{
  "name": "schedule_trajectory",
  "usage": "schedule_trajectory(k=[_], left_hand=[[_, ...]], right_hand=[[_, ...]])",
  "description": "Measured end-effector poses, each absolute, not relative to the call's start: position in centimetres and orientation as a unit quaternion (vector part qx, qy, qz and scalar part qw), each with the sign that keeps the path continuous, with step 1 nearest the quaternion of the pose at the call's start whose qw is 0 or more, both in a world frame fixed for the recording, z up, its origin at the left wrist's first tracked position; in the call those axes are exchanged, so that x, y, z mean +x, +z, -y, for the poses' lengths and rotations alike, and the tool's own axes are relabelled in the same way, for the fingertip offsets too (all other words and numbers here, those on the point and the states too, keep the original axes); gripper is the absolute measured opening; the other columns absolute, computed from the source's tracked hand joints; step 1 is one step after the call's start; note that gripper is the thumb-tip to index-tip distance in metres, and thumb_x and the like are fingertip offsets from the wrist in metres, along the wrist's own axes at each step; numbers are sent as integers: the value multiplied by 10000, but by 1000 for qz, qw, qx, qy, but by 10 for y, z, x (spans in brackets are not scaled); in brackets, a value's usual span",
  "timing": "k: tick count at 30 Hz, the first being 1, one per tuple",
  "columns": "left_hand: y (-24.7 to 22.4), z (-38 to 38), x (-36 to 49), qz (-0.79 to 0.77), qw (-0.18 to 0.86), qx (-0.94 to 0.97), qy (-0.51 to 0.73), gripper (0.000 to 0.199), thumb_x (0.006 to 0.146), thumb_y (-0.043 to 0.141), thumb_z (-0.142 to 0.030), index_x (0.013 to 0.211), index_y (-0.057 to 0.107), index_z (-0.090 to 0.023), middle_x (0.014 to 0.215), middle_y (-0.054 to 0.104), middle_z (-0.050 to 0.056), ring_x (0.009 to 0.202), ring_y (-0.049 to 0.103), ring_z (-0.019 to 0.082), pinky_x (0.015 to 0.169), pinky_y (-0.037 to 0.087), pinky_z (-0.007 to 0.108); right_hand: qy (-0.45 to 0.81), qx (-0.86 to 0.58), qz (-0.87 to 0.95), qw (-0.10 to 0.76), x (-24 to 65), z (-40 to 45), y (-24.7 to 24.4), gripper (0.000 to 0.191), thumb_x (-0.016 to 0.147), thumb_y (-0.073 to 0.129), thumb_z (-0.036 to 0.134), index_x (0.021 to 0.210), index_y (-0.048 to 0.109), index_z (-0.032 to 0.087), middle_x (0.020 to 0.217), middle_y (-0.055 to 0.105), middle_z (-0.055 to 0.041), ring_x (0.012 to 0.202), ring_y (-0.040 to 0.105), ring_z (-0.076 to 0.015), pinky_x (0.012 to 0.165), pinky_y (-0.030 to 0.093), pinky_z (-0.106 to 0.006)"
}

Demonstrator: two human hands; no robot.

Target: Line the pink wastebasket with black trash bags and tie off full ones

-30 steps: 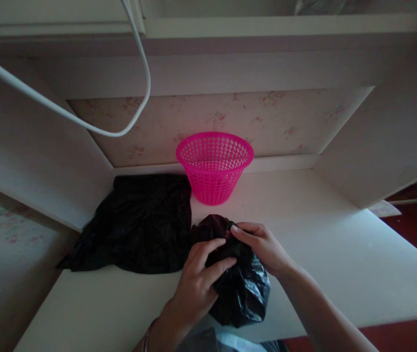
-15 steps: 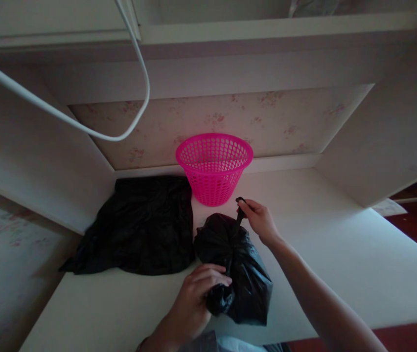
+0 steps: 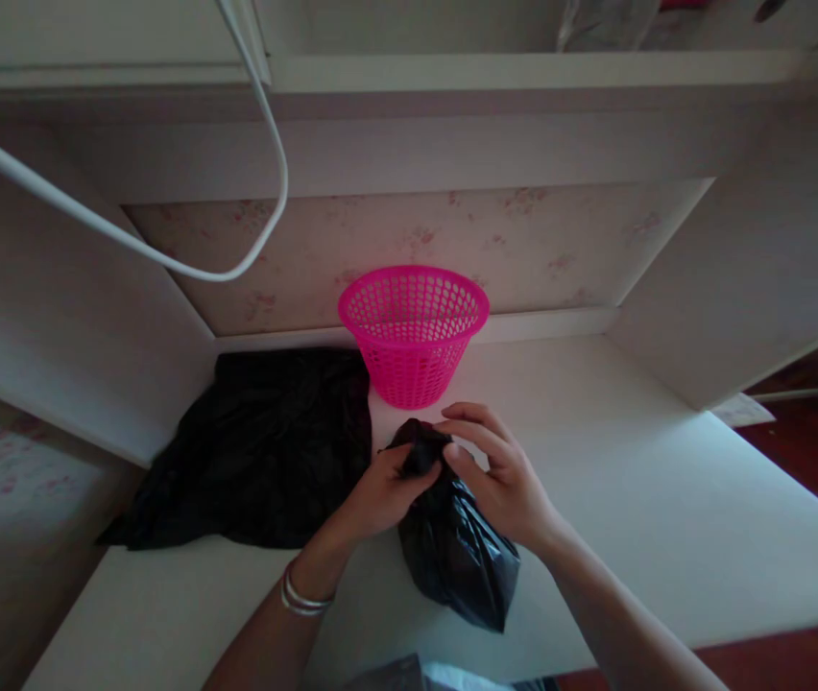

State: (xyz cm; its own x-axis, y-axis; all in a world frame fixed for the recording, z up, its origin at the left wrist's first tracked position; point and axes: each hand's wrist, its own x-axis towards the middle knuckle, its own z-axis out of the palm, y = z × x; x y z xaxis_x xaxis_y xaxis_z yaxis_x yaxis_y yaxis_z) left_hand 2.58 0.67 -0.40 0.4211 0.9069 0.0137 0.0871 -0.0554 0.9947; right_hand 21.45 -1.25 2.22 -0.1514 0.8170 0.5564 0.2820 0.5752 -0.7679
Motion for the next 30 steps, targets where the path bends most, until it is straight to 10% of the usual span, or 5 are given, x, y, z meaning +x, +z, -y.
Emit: schedule_trajectory(k=[3,10,18,23,30], left_hand=[[1,-5,25,-390,566,620,379,414,960,608,-519,929,788,-147,948,788,75,941,717,272,931,551,404],[29,16,30,-345,418,747,385,247,1019,571,-286,1006,806,-213,1045,782,75,1030,648,240,1009,486,382],[28,52,25,-313,361,820,316,486,866,598,-6,1265,728,-250,1312,720,79,1247,590,244,1154,421,431],[6,55,0,-326,450,737,384,406,954,641,-242,1358,665,-278,1447,598,116,1357,555,279,1182,419,453],[-12,7,-26,-452,424,624,476,542,1007,468,-638,1011,751,-175,911,709,90,826,662,216,765,552,338]], right_hand=[[291,-406,692,522,233,22,15,114,1036,582,322,1136,633,302,1317,599,-81,1275,596,-210,1082,496,-390],[251,-430,846,191,223,24,11,482,861,762,386,1301,665,213,1440,596,-181,1399,505,-394,1147,423,-583],[202,-483,852,24,218,19,27,151,802,632,152,915,729,180,991,735,-88,816,738,-240,676,484,-297],[188,-483,855,29,238,19,34,193,878,540,137,854,727,174,1055,737,-110,876,757,-257,728,498,-312],[169,-484,851,119,274,28,60,393,803,505,83,1111,713,213,1024,755,-90,911,739,-246,793,549,-333]])
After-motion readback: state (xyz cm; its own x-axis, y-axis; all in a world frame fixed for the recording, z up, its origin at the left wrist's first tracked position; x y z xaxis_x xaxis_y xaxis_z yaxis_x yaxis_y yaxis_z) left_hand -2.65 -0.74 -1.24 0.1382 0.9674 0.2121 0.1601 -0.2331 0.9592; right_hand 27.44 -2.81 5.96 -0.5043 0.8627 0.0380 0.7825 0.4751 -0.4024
